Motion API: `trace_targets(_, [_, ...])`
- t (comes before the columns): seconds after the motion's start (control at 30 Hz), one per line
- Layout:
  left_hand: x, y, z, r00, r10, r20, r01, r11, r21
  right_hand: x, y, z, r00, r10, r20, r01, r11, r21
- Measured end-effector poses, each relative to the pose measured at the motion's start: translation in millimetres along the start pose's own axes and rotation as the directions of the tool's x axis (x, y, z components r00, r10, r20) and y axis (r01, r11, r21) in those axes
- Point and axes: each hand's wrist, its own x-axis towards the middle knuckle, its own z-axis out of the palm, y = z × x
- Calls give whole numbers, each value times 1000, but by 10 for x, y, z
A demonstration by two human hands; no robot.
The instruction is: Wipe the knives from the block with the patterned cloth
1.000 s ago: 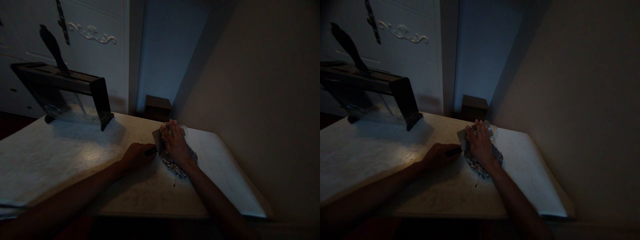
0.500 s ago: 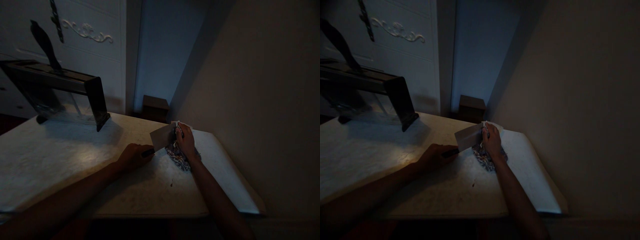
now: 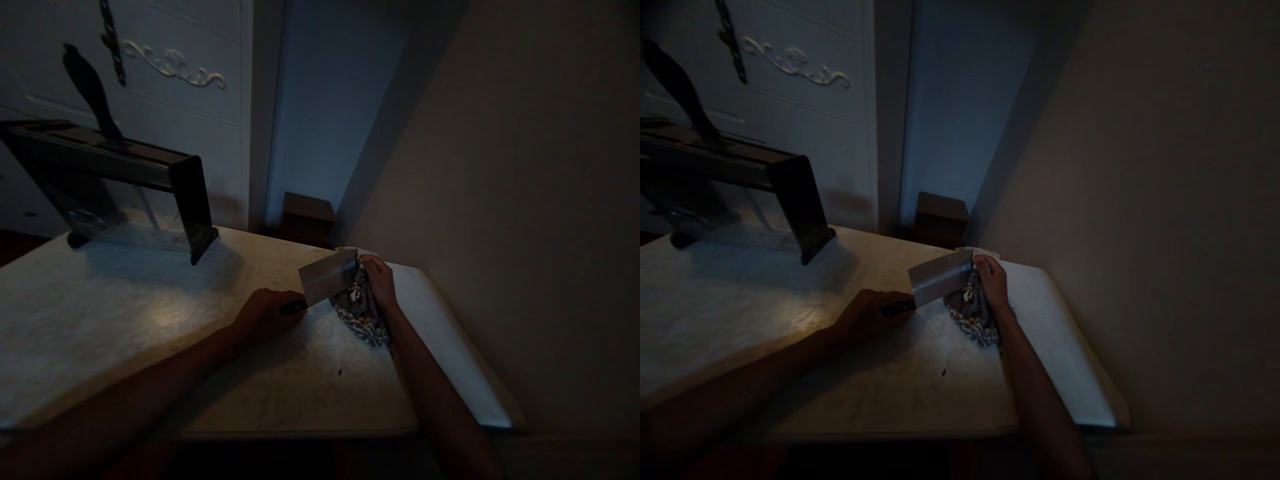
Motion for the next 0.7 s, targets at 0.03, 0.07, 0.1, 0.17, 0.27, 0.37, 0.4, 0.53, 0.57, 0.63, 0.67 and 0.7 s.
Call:
trace_targets(0.03, [-2,10,-6,1000,-8,0,8,1000,-30,3,9,-10,1000,11,2,-11,1000,17])
trace_targets(0.07, [-3,20,-11,1000,-16,-2,16,998,-53,5,16,-18,1000,22,1,-22,999,30])
trace_targets(0.1, [-4,28,-17,1000,-23,-4,22,997,-71,7,21,-24,1000,31,0,-31,999,39])
trace_targets(0.17, [-2,40,-27,999,-36,-7,35,995,-97,9,27,-33,999,39,-4,-39,998,46])
trace_targets(0.27, [1,53,-40,999,-51,-12,49,989,-140,14,35,-42,999,44,1,-44,998,49])
trace_targets(0.37, [2,63,-47,998,-61,-22,54,974,-220,21,44,-44,998,55,2,-55,997,51])
trace_targets(0.4, [3,64,-45,997,-67,-27,58,967,-250,23,48,-44,998,57,1,-57,997,48])
trace_targets(0.53, [10,52,-21,989,-131,-63,102,936,-336,27,65,-37,999,51,-3,-51,998,36])
trace_targets(0.57, [13,47,-13,987,-149,-67,116,928,-353,26,69,-35,999,52,-5,-52,998,37])
trace_targets(0.63, [17,41,0,983,-170,-66,133,914,-385,23,71,-32,999,53,-9,-53,998,42])
trace_targets(0.67, [18,41,4,982,-176,-66,136,908,-397,19,69,-31,999,53,-9,-53,998,41])
trace_targets(0.7, [18,42,7,982,-178,-70,135,903,-409,14,65,-30,999,51,-8,-50,998,38])
